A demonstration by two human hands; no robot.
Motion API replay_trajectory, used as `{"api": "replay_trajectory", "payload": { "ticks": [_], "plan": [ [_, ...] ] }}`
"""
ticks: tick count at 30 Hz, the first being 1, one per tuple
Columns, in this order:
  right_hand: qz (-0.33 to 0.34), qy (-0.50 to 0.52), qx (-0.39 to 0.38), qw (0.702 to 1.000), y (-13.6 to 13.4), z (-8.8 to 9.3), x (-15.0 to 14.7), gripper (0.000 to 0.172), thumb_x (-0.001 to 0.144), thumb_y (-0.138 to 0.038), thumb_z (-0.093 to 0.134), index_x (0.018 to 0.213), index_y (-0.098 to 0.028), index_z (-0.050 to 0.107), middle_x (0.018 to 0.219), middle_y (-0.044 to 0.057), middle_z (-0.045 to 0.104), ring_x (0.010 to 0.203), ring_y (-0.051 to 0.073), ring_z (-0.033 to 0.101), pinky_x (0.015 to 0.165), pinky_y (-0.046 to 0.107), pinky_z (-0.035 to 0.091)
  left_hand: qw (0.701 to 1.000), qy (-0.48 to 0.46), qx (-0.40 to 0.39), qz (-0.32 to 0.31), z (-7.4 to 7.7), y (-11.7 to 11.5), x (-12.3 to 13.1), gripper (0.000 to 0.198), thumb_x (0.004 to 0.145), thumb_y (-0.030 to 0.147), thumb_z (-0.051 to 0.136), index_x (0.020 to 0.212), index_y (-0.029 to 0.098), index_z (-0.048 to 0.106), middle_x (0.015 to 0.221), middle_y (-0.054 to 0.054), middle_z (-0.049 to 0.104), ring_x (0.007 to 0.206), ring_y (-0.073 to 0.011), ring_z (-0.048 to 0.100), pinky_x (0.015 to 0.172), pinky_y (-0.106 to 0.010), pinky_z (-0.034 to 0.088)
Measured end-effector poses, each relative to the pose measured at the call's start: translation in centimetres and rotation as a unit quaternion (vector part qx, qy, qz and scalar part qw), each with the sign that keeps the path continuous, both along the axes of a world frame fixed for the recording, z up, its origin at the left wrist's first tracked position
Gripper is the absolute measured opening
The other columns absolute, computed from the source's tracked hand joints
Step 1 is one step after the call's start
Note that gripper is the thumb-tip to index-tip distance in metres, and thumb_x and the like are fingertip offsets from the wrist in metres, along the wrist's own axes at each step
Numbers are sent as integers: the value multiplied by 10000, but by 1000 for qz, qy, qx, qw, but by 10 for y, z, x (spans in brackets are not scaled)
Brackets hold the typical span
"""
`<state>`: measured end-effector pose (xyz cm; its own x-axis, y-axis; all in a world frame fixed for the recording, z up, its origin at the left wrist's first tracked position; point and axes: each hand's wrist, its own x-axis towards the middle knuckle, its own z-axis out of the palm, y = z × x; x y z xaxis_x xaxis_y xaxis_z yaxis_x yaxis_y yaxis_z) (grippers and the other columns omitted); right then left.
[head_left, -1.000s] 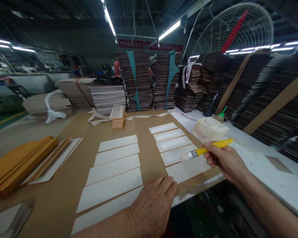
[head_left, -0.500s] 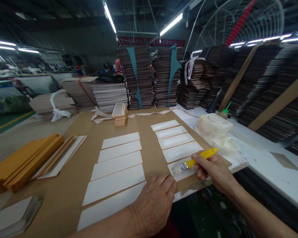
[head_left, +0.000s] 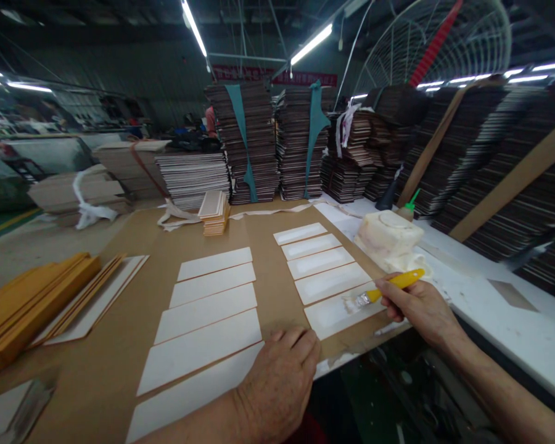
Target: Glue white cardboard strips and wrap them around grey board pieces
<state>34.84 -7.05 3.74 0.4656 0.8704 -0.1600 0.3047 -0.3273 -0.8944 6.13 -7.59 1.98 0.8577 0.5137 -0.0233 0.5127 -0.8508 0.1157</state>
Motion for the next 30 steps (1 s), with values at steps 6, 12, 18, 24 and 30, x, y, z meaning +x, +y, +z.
{"api": "replay_trajectory", "payload": {
  "ticks": [6, 12, 18, 24, 30],
  "plan": [
    [-32, -57, -5, 998, 0, 3, 27, 412, 832, -481, 642, 529, -201, 632, 475, 22, 605, 433, 145, 529, 472, 267, 429, 1000, -2, 20, -1, -7, 0, 0, 479, 968, 188, 388, 1406, 45, 522, 1399, -175, 583, 1226, -343, 505, 1024, -497, 457],
    [-69, -88, 1, 994, 1, 6, 43, 407, 846, -455, 654, 525, -206, 636, 481, 33, 617, 437, 158, 550, 484, 274, 445, 1000, 2, -2, 1, -10, 2, -1, 499, 956, 203, 407, 1415, 47, 523, 1422, -177, 573, 1242, -359, 503, 1026, -522, 459],
    [-79, -72, 35, 994, 2, 3, 56, 367, 817, -483, 683, 588, -196, 661, 512, 38, 634, 454, 162, 566, 476, 275, 453, 1000, 1, -8, 5, -7, 3, -1, 506, 961, 214, 415, 1432, 58, 510, 1437, -173, 568, 1263, -358, 498, 1052, -524, 443],
    [-119, 8, 131, 984, -4, 12, 56, 405, 649, -554, 793, 765, -189, 662, 576, 7, 640, 464, 130, 534, 433, 240, 440, 1000, -6, 1, 1, -4, 1, 0, 493, 963, 198, 405, 1418, 43, 515, 1423, -186, 575, 1262, -352, 506, 1047, -508, 453],
    [-54, 141, 150, 977, -13, 14, 7, 575, 545, -590, 887, 851, -180, 625, 570, -23, 607, 440, 94, 495, 388, 196, 391, 1000, -7, -13, -6, 7, -1, 1, 480, 945, 172, 409, 1393, 39, 518, 1393, -194, 583, 1209, -349, 542, 1029, -513, 484]
  ]
}}
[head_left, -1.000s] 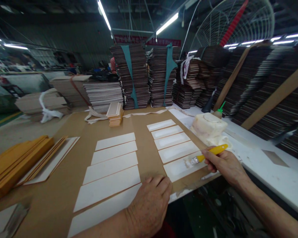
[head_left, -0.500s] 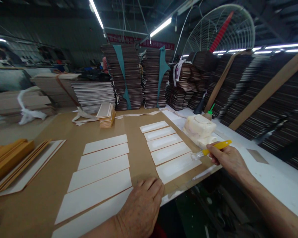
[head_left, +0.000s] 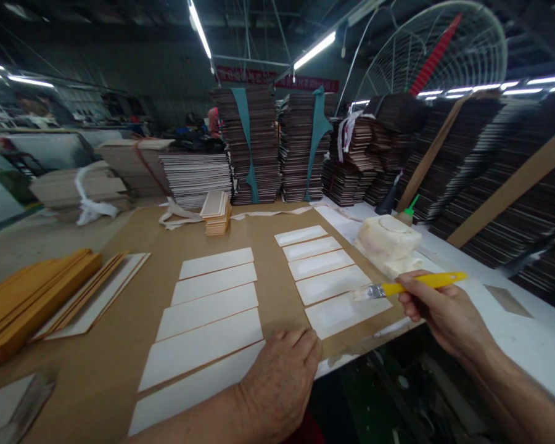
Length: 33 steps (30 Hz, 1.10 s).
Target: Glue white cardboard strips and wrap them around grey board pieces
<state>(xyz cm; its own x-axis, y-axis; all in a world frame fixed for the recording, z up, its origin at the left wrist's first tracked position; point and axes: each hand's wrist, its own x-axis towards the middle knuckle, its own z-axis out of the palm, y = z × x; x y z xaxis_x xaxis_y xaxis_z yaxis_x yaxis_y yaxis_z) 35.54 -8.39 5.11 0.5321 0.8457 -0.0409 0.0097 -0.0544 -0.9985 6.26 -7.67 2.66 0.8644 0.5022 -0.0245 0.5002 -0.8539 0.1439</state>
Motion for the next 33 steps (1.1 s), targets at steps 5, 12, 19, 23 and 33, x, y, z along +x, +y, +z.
{"api": "replay_trajectory", "payload": {
  "ticks": [5, 12, 19, 23, 33],
  "plan": [
    [79, 49, -18, 996, 5, -7, -36, 568, 575, -575, 906, 849, -171, 616, 583, -12, 618, 428, 94, 509, 387, 198, 401, 1000, -10, -12, -6, 17, -1, -4, 461, 947, 178, 420, 1380, 47, 507, 1385, -184, 585, 1175, -320, 573, 1011, -461, 519],
    [104, 35, -44, 993, 18, -5, -46, 560, 560, -590, 887, 827, -182, 611, 545, -14, 610, 378, 103, 490, 354, 216, 385, 999, -18, -30, 26, 25, 2, -34, 379, 948, 136, 416, 1292, 104, 570, 1338, -140, 622, 1195, -279, 568, 1074, -422, 477],
    [137, 5, -83, 987, 17, -17, -53, 517, 627, -603, 839, 850, -192, 620, 555, -26, 610, 398, 105, 508, 375, 212, 409, 996, -64, -69, -6, 21, 1, -15, 399, 949, 167, 440, 1339, 143, 520, 1354, -109, 609, 1204, -258, 548, 1069, -388, 468],
    [153, -13, -92, 984, 18, -21, -48, 446, 683, -568, 825, 827, -184, 650, 554, -22, 607, 411, 103, 511, 379, 200, 394, 996, -52, -68, -3, 19, -1, -3, 342, 937, 193, 471, 1266, 169, 562, 1262, -103, 652, 1137, -268, 573, 1017, -413, 491],
    [36, 37, -3, 999, 16, -1, -25, 503, 603, -587, 863, 789, -192, 614, 553, -41, 540, 415, 68, 405, 352, 178, 318, 996, -38, -78, -22, 22, 2, -7, 391, 957, 224, 472, 1339, 163, 525, 1345, -134, 617, 1221, -279, 558, 1053, -421, 459]
  ]
}}
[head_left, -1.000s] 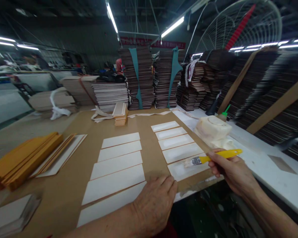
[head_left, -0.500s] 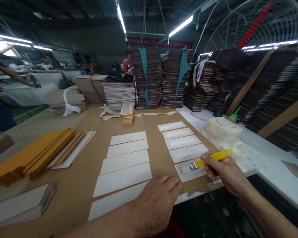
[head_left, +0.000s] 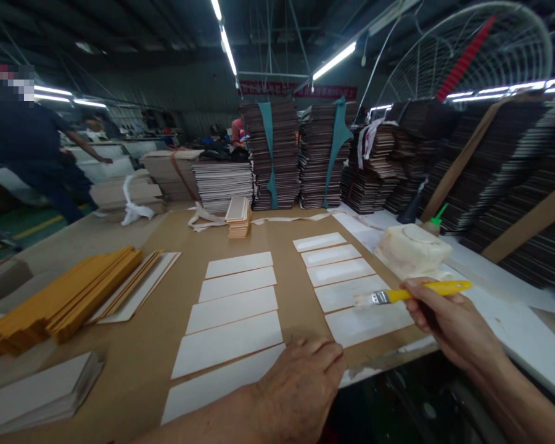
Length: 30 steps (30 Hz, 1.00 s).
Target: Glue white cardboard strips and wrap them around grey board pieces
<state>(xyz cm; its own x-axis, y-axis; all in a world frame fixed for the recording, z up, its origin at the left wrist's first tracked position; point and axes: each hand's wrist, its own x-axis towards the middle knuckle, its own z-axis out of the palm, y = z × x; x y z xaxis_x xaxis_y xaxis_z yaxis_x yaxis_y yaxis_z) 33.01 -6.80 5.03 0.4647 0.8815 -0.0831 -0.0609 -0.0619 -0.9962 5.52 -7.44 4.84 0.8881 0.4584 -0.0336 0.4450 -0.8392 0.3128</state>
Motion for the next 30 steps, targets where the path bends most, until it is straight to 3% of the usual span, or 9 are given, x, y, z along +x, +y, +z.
{"api": "replay_trajectory", "payload": {
  "ticks": [3, 7, 10, 13, 17, 20, 25, 30],
  "plan": [
    [26, 53, 14, 998, 5, 7, 0, 481, 617, -555, 882, 808, -184, 642, 567, -43, 514, 421, 52, 362, 342, 155, 288, 1000, -4, -1, -13, 6, 8, -5, 357, 963, 233, 475, 1305, 159, 544, 1314, -127, 629, 1196, -258, 576, 1038, -379, 472],
    [43, 102, 31, 993, 27, 19, 1, 429, 627, -458, 898, 911, -191, 719, 640, -6, 582, 476, 76, 448, 348, 143, 352, 999, -21, 28, 29, 14, 29, -19, 289, 983, 211, 434, 1239, 177, 564, 1240, -99, 653, 1142, -229, 590, 1037, -358, 473],
    [54, 108, 38, 992, 57, 31, 1, 341, 705, -443, 834, 901, -185, 728, 658, 11, 609, 495, 86, 500, 355, 134, 383, 994, -8, 63, 86, 14, 62, -29, 234, 961, 165, 432, 1118, 178, 605, 1130, -90, 676, 1073, -232, 603, 1008, -362, 492],
    [73, 103, 31, 991, 97, 36, -5, 222, 836, -391, 715, 844, -170, 697, 643, 17, 614, 479, 84, 519, 361, 133, 400, 987, 5, 94, 130, 4, 106, -32, 233, 913, 111, 448, 1049, 162, 630, 1064, -110, 681, 1050, -257, 608, 1001, -395, 496],
    [93, 76, 14, 993, 151, 24, -19, 93, 931, -214, 595, 886, -158, 654, 643, -5, 622, 481, 75, 549, 393, 130, 423, 982, -9, 102, 160, -17, 157, -22, 330, 843, 54, 464, 1117, 128, 632, 1146, -139, 666, 1112, -274, 587, 1011, -399, 488],
    [120, 41, -9, 992, 185, 11, -31, 77, 960, -199, 623, 909, -141, 630, 700, -27, 633, 517, 75, 579, 410, 144, 430, 980, -22, 103, 169, -32, 179, -12, 472, 801, 52, 491, 1261, 105, 585, 1300, -146, 617, 1217, -282, 532, 1069, -398, 446],
    [173, 5, -36, 984, 219, -2, -42, 119, 979, -246, 648, 965, -129, 642, 761, -32, 637, 536, 67, 574, 434, 157, 445, 981, -28, 91, 169, -45, 194, -4, 550, 796, 90, 508, 1340, 158, 545, 1386, -122, 577, 1248, -285, 507, 1087, -440, 427],
    [208, -1, -46, 977, 231, -10, -43, 135, 987, -263, 640, 986, -129, 649, 779, -25, 644, 558, 73, 589, 459, 169, 472, 979, -32, 90, 179, -48, 196, -3, 564, 807, 119, 514, 1368, 168, 521, 1382, -117, 577, 1228, -291, 508, 1079, -454, 429]
  ]
}}
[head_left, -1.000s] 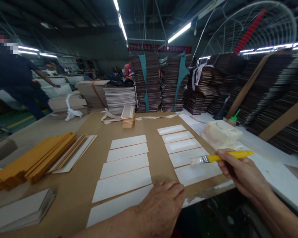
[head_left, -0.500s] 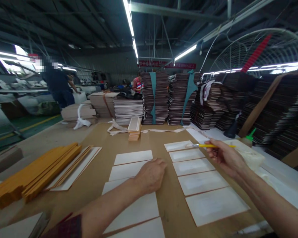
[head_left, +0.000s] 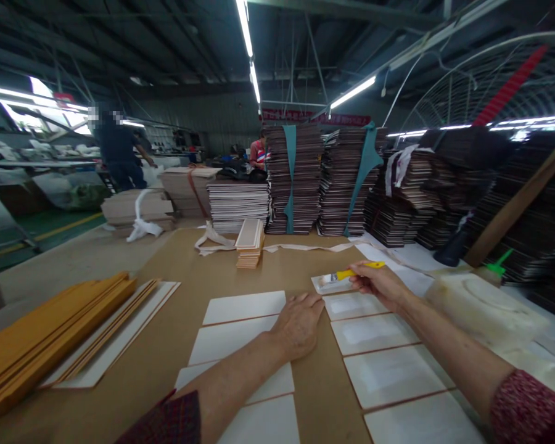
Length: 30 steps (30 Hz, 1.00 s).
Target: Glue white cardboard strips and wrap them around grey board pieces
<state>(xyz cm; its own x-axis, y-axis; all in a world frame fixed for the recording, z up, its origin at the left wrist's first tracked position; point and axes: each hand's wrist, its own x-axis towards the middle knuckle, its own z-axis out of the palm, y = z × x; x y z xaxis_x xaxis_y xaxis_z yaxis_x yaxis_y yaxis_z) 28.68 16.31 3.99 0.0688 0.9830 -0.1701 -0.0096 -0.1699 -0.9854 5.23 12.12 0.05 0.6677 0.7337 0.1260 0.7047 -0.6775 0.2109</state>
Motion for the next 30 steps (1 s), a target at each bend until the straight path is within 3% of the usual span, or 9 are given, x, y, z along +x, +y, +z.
{"api": "replay_trajectory", "payload": {
  "ticks": [12, 18, 25, 30],
  "plan": [
    [0, -27, -21, 999, 9, -13, 3, 139, 982, -271, 646, 999, -133, 641, 798, -24, 634, 571, 76, 580, 481, 183, 484, 1000, -9, 7, 11, -3, 2, 1, 489, 818, 125, 501, 1301, 164, 563, 1371, -106, 600, 1241, -287, 502, 1067, -453, 438],
    [-48, -53, -4, 997, 12, -10, 9, 153, 985, -278, 637, 1049, -139, 630, 839, -16, 627, 587, 78, 569, 498, 193, 489, 1000, -6, 7, 21, -4, 0, 1, 542, 797, 123, 501, 1336, 158, 534, 1399, -111, 580, 1247, -300, 506, 1075, -485, 437],
    [-24, -62, -13, 998, 11, -11, -3, 162, 987, -292, 635, 1042, -140, 635, 849, -11, 633, 608, 88, 581, 529, 212, 509, 999, -8, 8, 34, -4, 1, 3, 571, 828, 121, 451, 1397, 158, 487, 1451, -103, 542, 1286, -285, 486, 1097, -466, 423],
    [-52, -83, -16, 995, 13, -12, -1, 174, 987, -305, 634, 1044, -141, 634, 853, -9, 633, 607, 88, 579, 530, 215, 507, 999, -9, 9, 37, -6, 2, 4, 556, 826, 121, 443, 1376, 164, 512, 1448, -98, 551, 1278, -291, 489, 1080, -483, 431]
  ]
}}
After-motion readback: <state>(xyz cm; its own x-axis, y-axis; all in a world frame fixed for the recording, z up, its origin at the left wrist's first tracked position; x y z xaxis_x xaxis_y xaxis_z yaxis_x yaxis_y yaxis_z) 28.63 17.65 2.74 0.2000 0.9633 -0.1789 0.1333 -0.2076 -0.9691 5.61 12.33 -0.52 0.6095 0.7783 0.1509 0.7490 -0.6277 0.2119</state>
